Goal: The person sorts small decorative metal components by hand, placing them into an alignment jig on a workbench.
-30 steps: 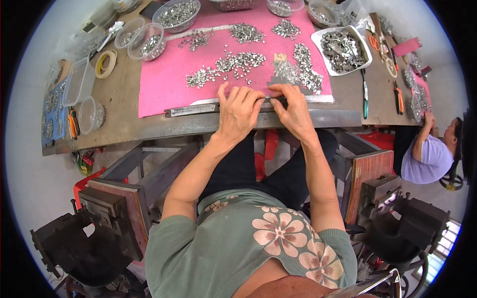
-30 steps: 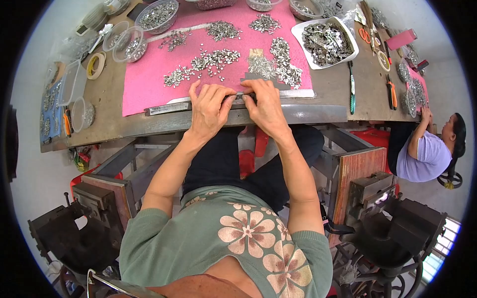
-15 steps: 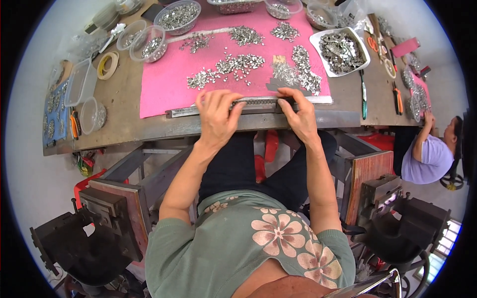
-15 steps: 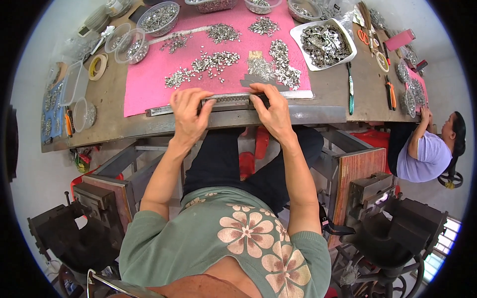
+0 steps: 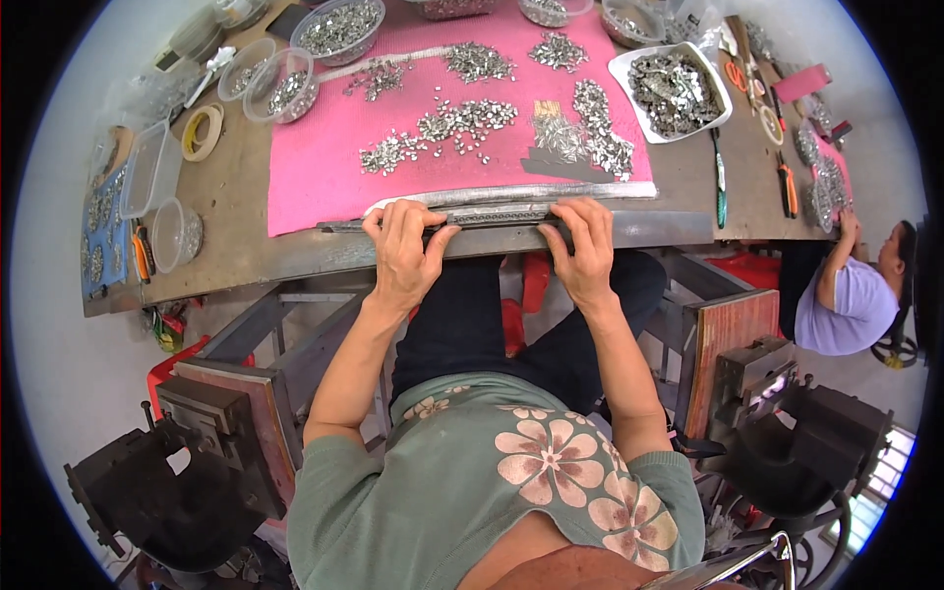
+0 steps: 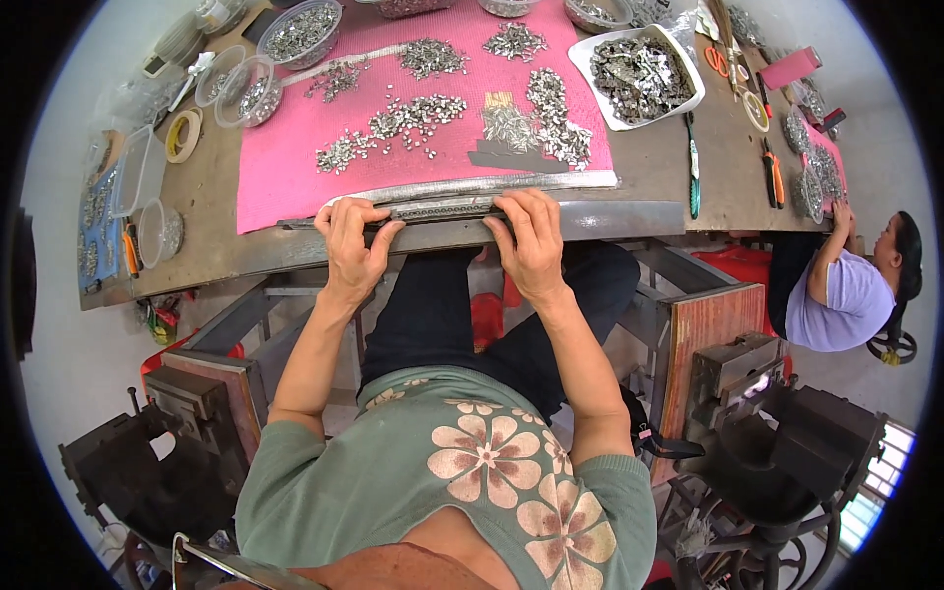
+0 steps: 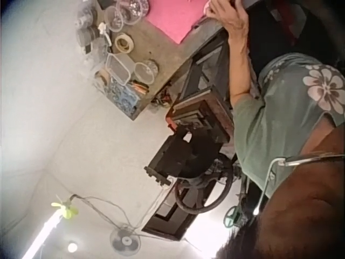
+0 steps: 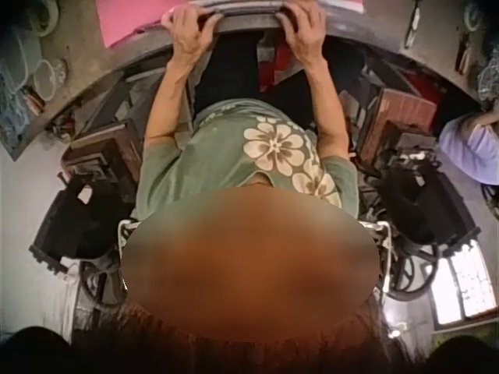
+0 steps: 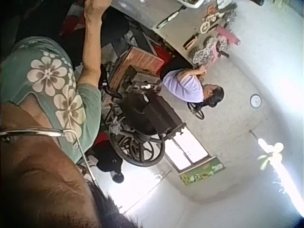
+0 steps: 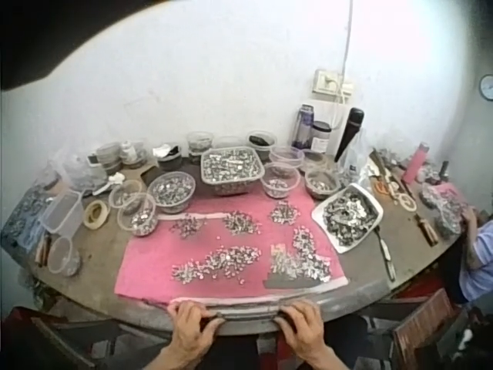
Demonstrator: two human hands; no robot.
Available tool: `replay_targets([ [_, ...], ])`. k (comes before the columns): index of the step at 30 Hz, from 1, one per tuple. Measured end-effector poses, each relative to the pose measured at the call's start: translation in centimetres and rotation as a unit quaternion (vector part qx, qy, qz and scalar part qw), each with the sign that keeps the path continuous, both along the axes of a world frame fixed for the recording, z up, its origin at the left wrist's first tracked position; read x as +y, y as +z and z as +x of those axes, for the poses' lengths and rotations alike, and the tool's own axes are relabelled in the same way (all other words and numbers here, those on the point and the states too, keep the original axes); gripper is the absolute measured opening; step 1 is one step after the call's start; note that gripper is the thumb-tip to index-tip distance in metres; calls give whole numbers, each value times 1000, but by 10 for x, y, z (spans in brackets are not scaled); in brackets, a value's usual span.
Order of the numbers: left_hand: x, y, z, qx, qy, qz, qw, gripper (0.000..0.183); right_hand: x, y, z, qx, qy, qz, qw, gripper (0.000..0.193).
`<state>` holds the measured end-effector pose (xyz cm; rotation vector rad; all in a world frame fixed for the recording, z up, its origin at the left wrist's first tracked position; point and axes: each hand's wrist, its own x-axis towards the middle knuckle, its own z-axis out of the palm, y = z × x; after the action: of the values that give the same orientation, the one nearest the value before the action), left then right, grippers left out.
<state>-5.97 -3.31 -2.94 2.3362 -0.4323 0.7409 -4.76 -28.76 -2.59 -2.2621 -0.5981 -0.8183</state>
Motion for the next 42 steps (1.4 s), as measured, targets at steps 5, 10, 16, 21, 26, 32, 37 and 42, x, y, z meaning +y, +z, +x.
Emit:
replay_targets([
  [5, -1, -2, -2, -5, 4, 0, 1000, 30, 1, -5, -2, -18, -11, -3, 1000, 39],
  [10, -2, -1, -3, -13, 3, 2, 1000, 30, 0, -3, -2, -19, -11, -9, 1000, 39],
  [16, -1, 2, -1, -3, 3, 1, 1000, 28, 0, -2, -1, -4, -3, -4, 1000, 40],
  [21, 1, 7, 4, 7, -8, 0, 1000, 26, -1, 9, 6, 12, 13, 2, 1000, 38],
  [26, 1, 10, 13, 37, -6, 9, 999, 24, -7, 22, 18, 90, 43, -5, 995, 32],
  [32, 6, 23, 21, 40, -2, 59, 997, 28, -8, 39, 36, 139, 74, -49, 986, 26],
  [37, -6, 31, 54, 87, -28, 127, 988, 44, 35, 38, 75, 117, 105, -58, 986, 20],
  [42, -1, 37, 54, 186, -76, 177, 964, 44, 48, 30, 87, 96, 122, -91, 984, 12],
])
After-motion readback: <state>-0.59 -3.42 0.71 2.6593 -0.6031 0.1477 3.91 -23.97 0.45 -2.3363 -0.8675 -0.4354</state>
